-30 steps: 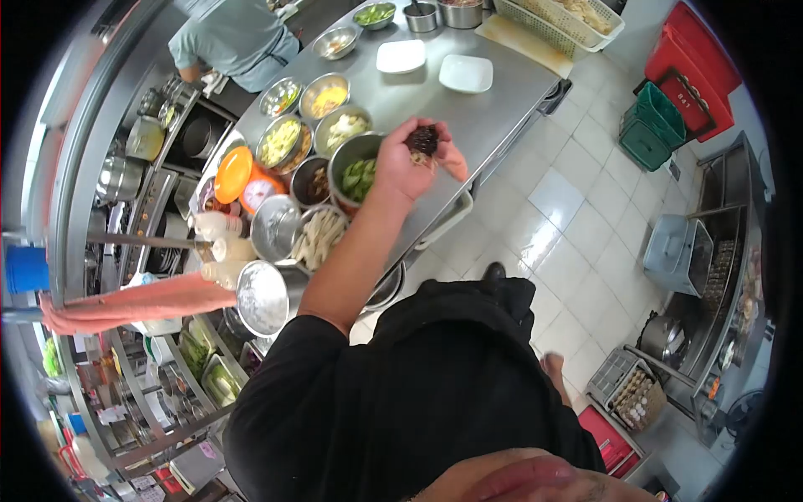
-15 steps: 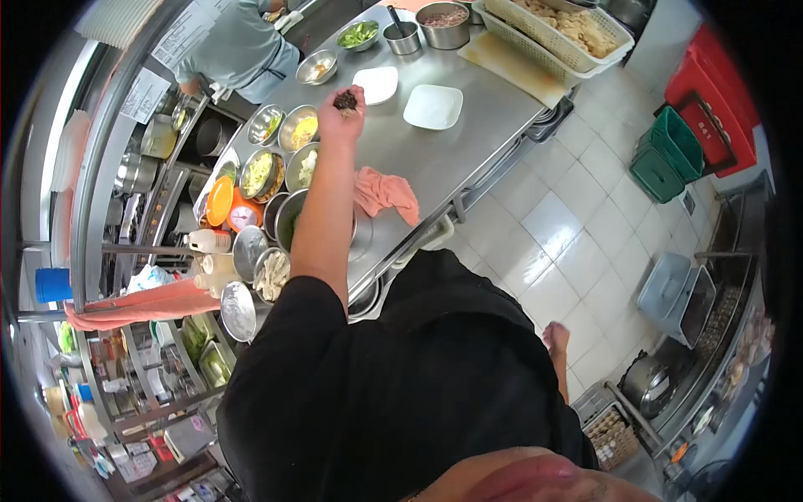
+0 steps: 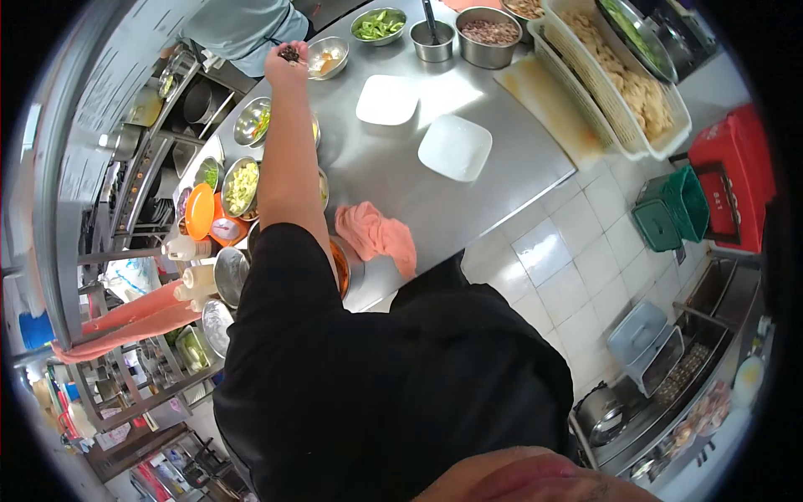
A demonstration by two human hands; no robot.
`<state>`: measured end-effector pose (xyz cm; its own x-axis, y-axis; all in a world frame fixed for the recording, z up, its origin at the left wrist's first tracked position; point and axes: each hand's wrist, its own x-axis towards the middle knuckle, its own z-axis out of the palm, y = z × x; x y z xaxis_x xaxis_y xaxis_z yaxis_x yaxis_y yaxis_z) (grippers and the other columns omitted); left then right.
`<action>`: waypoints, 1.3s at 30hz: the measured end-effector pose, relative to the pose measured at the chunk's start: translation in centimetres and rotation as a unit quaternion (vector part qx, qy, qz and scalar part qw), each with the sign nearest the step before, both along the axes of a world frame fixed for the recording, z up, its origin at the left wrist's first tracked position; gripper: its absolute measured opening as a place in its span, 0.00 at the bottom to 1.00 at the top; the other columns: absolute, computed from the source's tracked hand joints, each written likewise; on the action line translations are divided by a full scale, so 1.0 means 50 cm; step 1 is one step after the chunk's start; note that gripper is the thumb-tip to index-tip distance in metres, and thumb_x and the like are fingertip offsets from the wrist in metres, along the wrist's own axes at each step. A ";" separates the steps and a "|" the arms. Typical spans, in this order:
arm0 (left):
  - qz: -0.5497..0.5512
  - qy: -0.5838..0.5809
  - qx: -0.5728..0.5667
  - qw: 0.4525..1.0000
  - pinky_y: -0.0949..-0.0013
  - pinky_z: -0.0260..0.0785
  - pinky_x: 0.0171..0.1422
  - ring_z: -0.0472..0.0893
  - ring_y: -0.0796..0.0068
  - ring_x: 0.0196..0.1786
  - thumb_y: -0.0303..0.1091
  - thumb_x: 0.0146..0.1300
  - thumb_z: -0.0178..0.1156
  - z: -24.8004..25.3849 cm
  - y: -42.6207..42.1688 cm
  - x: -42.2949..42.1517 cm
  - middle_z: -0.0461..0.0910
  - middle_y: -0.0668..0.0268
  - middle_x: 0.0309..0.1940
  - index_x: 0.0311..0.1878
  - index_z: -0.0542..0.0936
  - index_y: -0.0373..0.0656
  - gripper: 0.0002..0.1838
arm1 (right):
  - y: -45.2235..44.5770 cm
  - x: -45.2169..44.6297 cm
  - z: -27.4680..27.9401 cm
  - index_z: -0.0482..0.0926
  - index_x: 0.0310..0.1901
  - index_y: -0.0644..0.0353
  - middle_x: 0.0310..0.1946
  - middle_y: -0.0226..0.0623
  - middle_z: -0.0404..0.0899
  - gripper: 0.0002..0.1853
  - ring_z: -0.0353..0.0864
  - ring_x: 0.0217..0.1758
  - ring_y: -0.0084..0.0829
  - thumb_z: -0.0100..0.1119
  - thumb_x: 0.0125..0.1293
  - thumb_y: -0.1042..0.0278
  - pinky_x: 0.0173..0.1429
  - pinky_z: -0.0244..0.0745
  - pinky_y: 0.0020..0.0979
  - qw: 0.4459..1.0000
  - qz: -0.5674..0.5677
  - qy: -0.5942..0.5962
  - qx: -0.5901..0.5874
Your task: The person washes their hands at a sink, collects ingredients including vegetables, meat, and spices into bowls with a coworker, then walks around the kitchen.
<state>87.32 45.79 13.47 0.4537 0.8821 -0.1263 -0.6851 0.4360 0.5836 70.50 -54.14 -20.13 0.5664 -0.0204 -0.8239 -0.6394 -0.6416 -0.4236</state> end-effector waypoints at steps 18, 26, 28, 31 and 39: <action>-0.011 0.496 0.215 0.841 0.61 0.63 0.61 0.74 0.67 0.56 0.48 0.71 0.45 -0.259 0.246 0.159 0.78 0.59 0.51 0.51 0.80 0.40 0.23 | 0.201 0.291 0.206 0.78 0.42 0.65 0.27 0.31 0.77 0.09 0.74 0.22 0.21 0.54 0.67 0.68 0.22 0.67 0.23 0.991 -0.118 -0.056 0.012; -0.016 0.400 0.085 0.913 0.60 0.50 0.72 0.63 0.61 0.67 0.58 0.71 0.37 -0.202 0.228 0.124 0.68 0.51 0.60 0.60 0.71 0.36 0.33 | 0.137 0.281 0.138 0.78 0.31 0.67 0.20 0.31 0.75 0.09 0.73 0.20 0.23 0.54 0.62 0.69 0.22 0.67 0.30 0.996 0.054 -0.057 -0.040; -0.008 0.348 0.111 0.931 0.59 0.49 0.74 0.60 0.59 0.69 0.60 0.71 0.36 -0.162 0.207 0.132 0.65 0.50 0.61 0.62 0.69 0.34 0.36 | 0.132 0.301 0.146 0.79 0.32 0.67 0.20 0.32 0.75 0.08 0.73 0.21 0.23 0.53 0.61 0.71 0.22 0.68 0.30 0.998 0.044 -0.048 -0.018; -0.005 0.339 0.150 0.929 0.55 0.47 0.73 0.61 0.54 0.66 0.63 0.70 0.34 -0.121 0.227 0.151 0.65 0.50 0.62 0.63 0.67 0.33 0.39 | 0.082 0.338 0.098 0.79 0.34 0.67 0.21 0.32 0.75 0.07 0.74 0.20 0.23 0.52 0.62 0.73 0.20 0.67 0.28 0.990 0.124 -0.063 -0.028; 0.076 0.237 0.242 0.938 0.59 0.48 0.74 0.62 0.57 0.67 0.64 0.70 0.34 -0.028 0.182 0.170 0.68 0.52 0.60 0.59 0.69 0.32 0.39 | 0.113 0.409 0.162 0.78 0.38 0.65 0.23 0.30 0.74 0.07 0.71 0.18 0.20 0.53 0.63 0.71 0.18 0.62 0.21 0.997 -0.050 -0.062 -0.022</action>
